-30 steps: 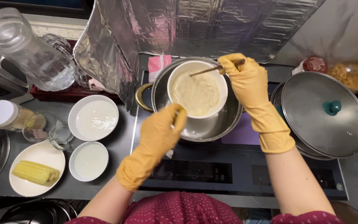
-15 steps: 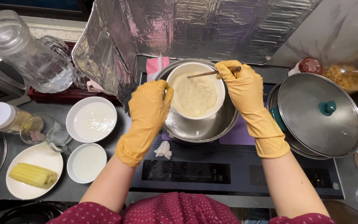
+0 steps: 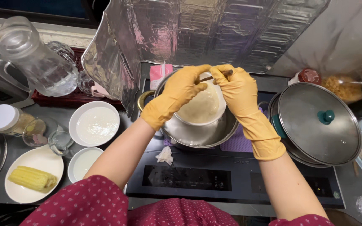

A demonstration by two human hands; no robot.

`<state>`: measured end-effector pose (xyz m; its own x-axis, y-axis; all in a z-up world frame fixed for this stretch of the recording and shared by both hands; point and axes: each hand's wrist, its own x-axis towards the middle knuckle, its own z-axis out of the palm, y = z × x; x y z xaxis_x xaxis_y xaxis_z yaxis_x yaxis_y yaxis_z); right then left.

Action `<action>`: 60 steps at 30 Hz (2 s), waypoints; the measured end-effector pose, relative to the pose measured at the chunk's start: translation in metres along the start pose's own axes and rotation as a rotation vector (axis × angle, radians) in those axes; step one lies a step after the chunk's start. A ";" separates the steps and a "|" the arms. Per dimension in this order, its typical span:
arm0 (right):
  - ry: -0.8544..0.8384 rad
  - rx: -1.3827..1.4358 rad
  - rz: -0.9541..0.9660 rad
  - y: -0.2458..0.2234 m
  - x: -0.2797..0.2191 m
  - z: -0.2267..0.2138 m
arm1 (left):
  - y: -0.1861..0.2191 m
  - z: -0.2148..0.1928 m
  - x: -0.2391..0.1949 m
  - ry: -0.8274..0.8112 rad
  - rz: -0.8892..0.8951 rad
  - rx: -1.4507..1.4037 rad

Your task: The person prepares a dough mixture in a kitchen, stirring the contents of a bowl with a tool while the bowl is placed inside a larger pot on a stovetop, and then wiping the edges of a metal tray with a cloth.

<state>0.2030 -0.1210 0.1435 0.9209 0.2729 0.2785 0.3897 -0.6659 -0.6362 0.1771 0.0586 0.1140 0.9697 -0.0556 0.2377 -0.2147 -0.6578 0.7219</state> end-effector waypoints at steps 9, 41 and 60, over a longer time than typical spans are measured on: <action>-0.033 -0.090 0.056 -0.003 0.001 -0.001 | -0.010 0.013 0.029 -0.027 0.148 0.149; -0.224 -0.642 -0.611 0.073 -0.066 0.125 | -0.015 -0.035 -0.004 0.448 0.212 -0.172; -0.300 -0.570 -0.702 0.055 -0.057 0.107 | 0.029 -0.082 -0.179 0.862 -0.121 -0.444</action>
<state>0.1729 -0.0989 0.0153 0.4740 0.8535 0.2165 0.8636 -0.4986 0.0750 -0.0118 0.1108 0.1459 0.6087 0.6777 0.4125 -0.3150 -0.2707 0.9097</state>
